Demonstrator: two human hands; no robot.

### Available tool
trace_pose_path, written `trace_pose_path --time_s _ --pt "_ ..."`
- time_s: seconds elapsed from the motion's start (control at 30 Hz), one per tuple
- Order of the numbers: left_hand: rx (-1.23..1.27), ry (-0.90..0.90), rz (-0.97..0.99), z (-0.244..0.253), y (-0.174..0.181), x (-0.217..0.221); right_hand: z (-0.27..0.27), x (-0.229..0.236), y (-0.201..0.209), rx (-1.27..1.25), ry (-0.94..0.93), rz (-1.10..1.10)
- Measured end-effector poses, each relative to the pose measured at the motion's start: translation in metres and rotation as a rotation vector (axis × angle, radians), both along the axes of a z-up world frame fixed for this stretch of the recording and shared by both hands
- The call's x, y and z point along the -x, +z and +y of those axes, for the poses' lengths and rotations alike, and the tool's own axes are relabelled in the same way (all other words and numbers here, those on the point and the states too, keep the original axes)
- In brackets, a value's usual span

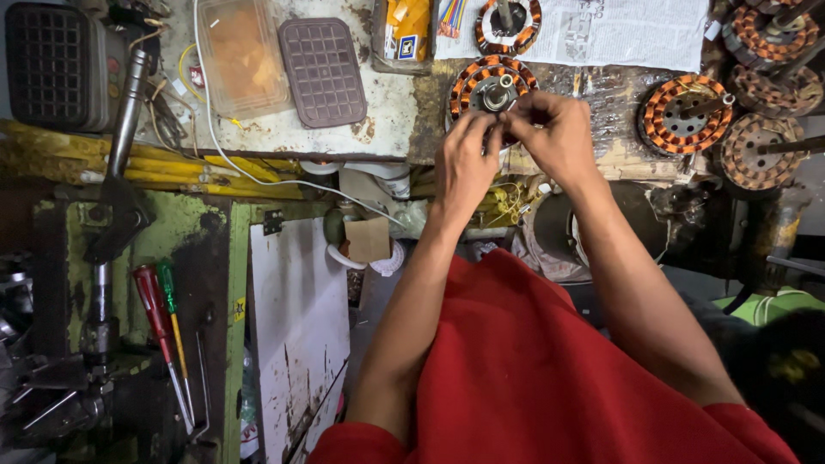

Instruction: The person assembles electric motor stators by inserting white plastic spacers into the copper windings. They pick up spacers from a container, place them into the stator slots, and use a metal rod to push them into position. The person repeats this process for multiple stators on the workbench.

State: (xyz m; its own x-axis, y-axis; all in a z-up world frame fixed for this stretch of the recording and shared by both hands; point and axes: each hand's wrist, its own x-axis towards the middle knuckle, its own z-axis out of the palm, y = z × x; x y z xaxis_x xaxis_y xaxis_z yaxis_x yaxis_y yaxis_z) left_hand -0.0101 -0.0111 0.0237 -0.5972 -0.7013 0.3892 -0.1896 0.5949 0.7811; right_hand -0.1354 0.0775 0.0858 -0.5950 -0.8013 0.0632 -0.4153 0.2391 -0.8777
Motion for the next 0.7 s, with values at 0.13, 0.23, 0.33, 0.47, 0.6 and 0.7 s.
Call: trace_pose_path --time_s 0.13,0.23,0.33,0.47,0.6,0.7 --pt "-0.031 -0.002 -0.018 -0.001 -0.012 0.002 0.0 0.002 -0.002 -0.018 0.023 0.06" --pt "-0.062 -0.003 -0.01 -0.002 -0.02 0.003 0.002 0.0 0.002 -0.022 0.062 0.027" --pt "-0.041 0.018 0.024 -0.003 -0.023 0.004 0.006 -0.006 0.01 0.026 0.15 0.015" --pt "-0.069 0.039 0.077 -0.004 -0.019 0.0 0.008 -0.017 0.017 -0.065 0.164 0.139" --pt "-0.116 0.062 0.142 -0.004 -0.009 -0.005 0.008 -0.02 0.012 -0.03 0.108 0.146" --pt "-0.174 0.059 0.19 -0.005 -0.002 -0.008 0.009 -0.017 0.005 0.018 0.108 0.26"
